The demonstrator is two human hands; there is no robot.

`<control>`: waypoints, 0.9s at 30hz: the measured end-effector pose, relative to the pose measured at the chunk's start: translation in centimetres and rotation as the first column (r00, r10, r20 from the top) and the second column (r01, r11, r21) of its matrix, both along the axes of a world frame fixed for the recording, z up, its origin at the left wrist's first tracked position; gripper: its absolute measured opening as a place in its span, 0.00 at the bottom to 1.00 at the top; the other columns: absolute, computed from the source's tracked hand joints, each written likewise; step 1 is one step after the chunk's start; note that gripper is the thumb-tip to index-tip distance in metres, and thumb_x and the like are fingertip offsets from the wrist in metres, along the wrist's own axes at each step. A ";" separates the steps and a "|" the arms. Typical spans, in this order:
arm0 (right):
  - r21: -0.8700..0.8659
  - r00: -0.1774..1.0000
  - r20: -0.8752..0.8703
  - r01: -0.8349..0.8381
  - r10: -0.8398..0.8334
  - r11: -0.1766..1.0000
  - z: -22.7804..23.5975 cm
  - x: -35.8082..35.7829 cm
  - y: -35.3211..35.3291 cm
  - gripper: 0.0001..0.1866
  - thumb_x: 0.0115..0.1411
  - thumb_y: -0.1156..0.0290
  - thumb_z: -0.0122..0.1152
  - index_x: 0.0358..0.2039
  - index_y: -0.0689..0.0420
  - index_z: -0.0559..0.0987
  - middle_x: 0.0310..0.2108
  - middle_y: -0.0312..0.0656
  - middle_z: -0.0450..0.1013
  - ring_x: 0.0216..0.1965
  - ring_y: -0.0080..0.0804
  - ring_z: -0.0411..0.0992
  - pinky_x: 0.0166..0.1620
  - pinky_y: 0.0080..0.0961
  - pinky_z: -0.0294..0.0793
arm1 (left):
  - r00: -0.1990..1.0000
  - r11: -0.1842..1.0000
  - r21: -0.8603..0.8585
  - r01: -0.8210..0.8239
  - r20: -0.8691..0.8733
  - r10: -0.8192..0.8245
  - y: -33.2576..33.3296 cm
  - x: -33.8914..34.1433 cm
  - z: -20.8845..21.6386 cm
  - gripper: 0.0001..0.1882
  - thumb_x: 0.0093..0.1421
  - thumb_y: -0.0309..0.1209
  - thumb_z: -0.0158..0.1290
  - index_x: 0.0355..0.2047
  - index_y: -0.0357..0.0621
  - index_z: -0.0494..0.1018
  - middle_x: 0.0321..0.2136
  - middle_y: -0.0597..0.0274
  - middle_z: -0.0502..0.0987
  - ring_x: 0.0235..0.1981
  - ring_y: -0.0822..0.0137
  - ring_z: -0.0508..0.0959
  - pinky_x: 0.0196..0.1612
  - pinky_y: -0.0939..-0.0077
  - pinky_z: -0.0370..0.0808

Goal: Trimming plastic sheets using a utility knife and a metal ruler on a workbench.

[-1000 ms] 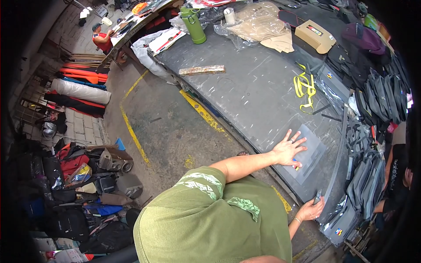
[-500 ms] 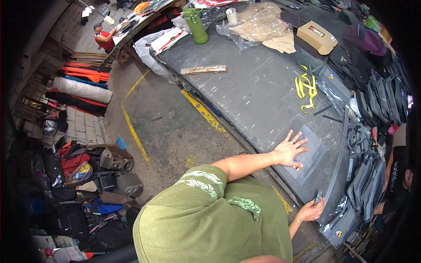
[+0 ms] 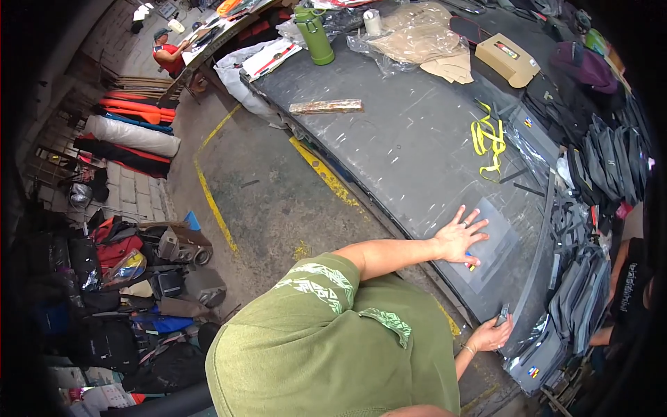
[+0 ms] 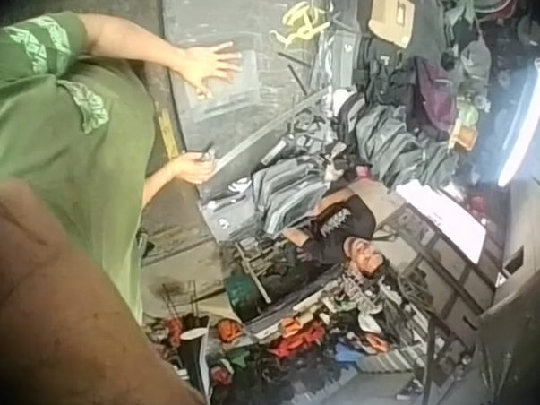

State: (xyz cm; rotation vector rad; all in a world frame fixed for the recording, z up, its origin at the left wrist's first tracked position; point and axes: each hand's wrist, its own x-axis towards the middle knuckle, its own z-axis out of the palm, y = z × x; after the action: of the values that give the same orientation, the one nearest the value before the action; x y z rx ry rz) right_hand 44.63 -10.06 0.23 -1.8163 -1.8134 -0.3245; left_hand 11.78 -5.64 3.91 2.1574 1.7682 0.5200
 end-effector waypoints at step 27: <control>-0.021 0.999 -0.033 -0.001 0.001 1.000 0.3 -0.3 -0.3 0.17 0.61 0.69 0.64 0.51 0.54 0.81 0.55 0.36 0.78 0.61 0.40 0.72 0.62 0.43 0.67 | 1.000 1.000 -0.005 -0.008 -0.002 0.008 0.1 0.1 -0.3 0.46 0.58 0.70 0.50 0.69 0.58 0.65 0.75 0.57 0.53 0.77 0.43 0.40 0.74 0.29 0.33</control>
State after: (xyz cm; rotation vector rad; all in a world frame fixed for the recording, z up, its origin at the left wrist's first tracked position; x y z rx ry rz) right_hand 44.30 -10.35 0.50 -1.8244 -1.8019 -0.2748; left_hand 11.83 -5.58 3.65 2.1493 1.7785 0.5151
